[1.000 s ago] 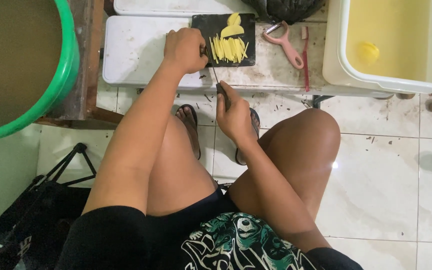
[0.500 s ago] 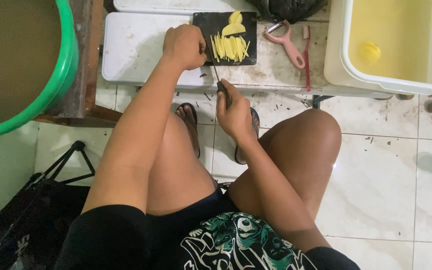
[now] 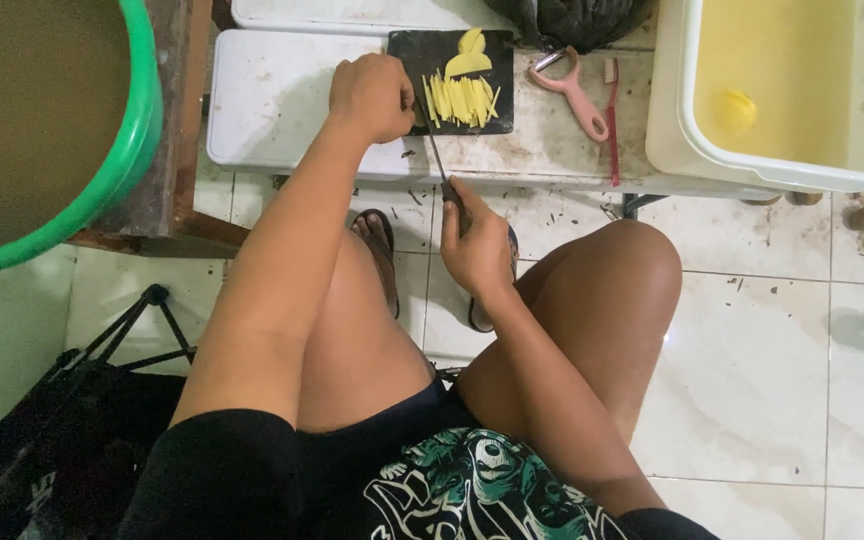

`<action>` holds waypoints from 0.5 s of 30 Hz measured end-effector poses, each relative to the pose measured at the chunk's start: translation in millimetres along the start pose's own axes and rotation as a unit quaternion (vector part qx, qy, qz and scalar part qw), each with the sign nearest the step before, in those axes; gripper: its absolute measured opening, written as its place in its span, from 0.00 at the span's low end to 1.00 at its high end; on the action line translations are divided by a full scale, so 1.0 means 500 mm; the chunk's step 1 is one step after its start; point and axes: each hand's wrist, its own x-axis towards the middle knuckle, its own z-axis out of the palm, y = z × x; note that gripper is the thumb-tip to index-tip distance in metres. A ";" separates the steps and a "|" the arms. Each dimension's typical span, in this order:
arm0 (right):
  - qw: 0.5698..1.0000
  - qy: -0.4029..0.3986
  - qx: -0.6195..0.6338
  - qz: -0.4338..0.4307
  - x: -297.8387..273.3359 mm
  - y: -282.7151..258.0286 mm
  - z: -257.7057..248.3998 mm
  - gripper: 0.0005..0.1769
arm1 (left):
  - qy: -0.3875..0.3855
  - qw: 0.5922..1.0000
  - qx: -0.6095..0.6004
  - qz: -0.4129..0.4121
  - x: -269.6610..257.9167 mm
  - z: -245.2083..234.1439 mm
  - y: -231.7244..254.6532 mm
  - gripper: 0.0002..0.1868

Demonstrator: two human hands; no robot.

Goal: Slicing a yellow vegetable into thin julienne strips using a knife on a cutting board.

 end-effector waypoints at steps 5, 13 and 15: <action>1.000 0.008 0.024 -0.018 0.017 0.001 0.022 0.25 | -0.011 1.000 0.008 -0.006 -0.001 -0.005 0.005 0.17; 0.996 0.043 0.027 -0.074 0.060 0.019 0.058 0.23 | -0.008 1.000 0.003 -0.008 -0.008 -0.008 0.009 0.24; 0.993 0.064 0.047 -0.088 0.056 0.018 0.057 0.22 | -0.014 1.000 0.017 -0.016 -0.009 -0.010 0.014 0.21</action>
